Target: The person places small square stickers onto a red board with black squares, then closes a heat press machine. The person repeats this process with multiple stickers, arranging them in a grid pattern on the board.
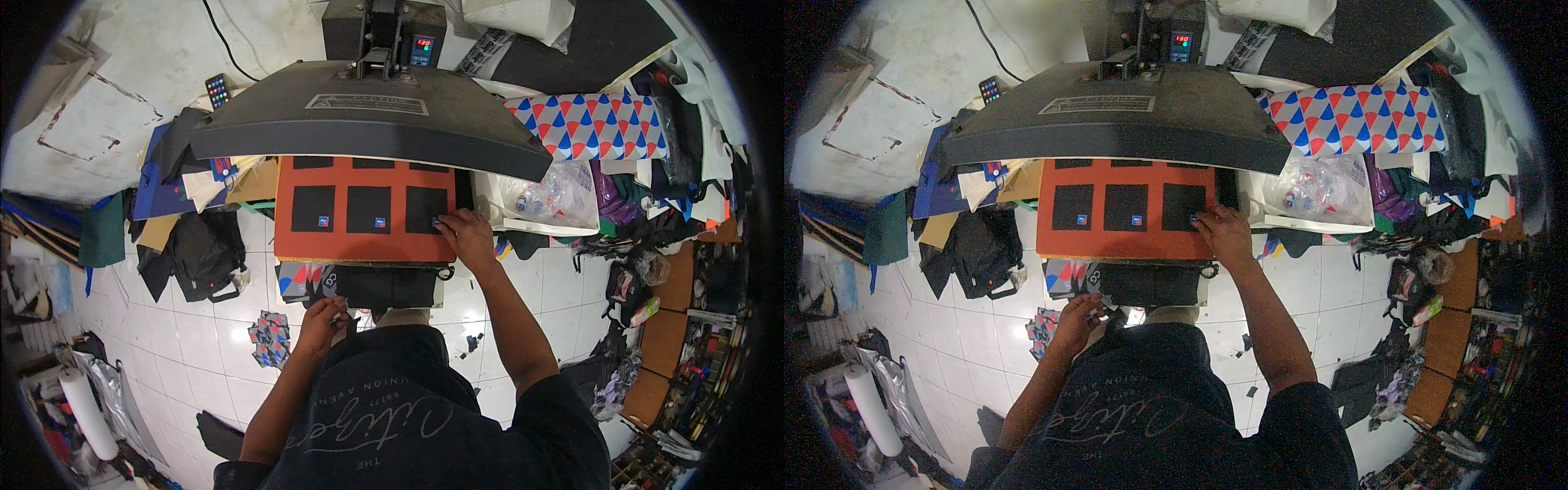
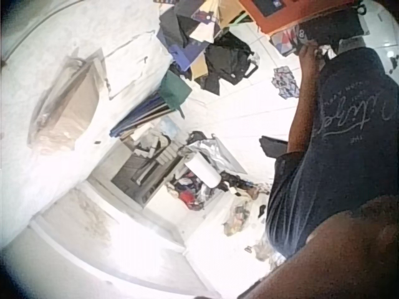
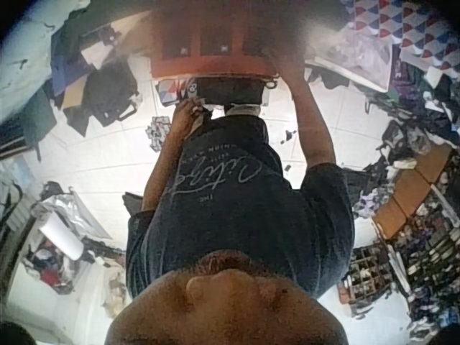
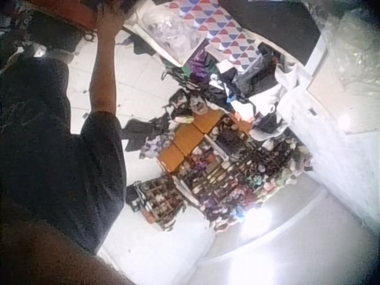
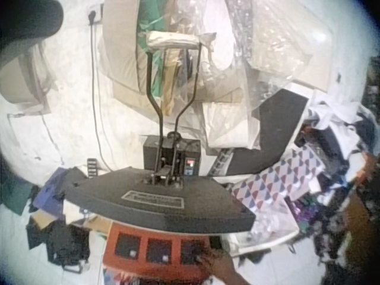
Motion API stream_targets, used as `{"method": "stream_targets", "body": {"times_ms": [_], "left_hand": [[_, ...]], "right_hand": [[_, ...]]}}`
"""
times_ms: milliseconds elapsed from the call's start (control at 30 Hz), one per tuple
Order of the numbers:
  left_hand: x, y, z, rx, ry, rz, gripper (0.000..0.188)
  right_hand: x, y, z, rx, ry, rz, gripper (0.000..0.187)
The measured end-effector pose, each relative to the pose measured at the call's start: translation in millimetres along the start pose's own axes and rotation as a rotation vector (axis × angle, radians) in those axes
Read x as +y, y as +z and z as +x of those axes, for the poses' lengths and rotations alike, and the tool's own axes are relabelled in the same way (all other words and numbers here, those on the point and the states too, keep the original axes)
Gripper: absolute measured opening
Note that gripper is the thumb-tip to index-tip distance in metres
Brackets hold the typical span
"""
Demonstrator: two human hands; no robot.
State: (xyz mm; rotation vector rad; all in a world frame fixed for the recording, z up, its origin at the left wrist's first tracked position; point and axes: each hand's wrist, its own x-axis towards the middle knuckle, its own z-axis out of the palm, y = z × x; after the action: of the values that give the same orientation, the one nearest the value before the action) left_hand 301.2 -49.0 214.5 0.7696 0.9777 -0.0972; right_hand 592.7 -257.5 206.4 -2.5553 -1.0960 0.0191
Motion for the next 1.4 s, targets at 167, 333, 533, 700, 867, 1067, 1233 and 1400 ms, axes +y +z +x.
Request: {"method": "stream_targets", "body": {"times_ms": [167, 333, 533, 700, 867, 1067, 1233, 1400], "left_hand": [[1, 3, -1, 0.027, -0.007, 0.008, 0.016], [0, 0, 0, 0.029, -0.012, 0.003, 0.018], [1, 3, -2, 0.043, -0.016, 0.019, 0.018], [-3, -1, 2, 0.023, -0.005, 0.004, 0.018], [5, 7, -3, 0.046, -0.009, 0.011, 0.016], [4, 5, -3, 0.051, -0.005, 0.005, 0.014], [5, 5, -2, 0.070, -0.012, 0.011, 0.015], [5, 3, 0, 0.067, -0.019, -0.005, 0.016]], "right_hand": [[3, 4, -1, -0.003, -0.007, -0.025, 0.025], [4, 5, 0, 0.001, -0.023, -0.009, 0.026], [1, 3, 1, 0.013, -0.034, -0.036, 0.025], [4, 5, 0, 0.024, -0.057, -0.055, 0.026], [5, 5, 0, 0.007, -0.063, -0.063, 0.026], [6, 4, 2, 0.095, -0.098, -0.012, 0.025], [1, -14, 3, 0.090, 0.073, 0.153, 0.019], [10, -13, -3, 0.141, 0.082, 0.216, 0.014]]}}
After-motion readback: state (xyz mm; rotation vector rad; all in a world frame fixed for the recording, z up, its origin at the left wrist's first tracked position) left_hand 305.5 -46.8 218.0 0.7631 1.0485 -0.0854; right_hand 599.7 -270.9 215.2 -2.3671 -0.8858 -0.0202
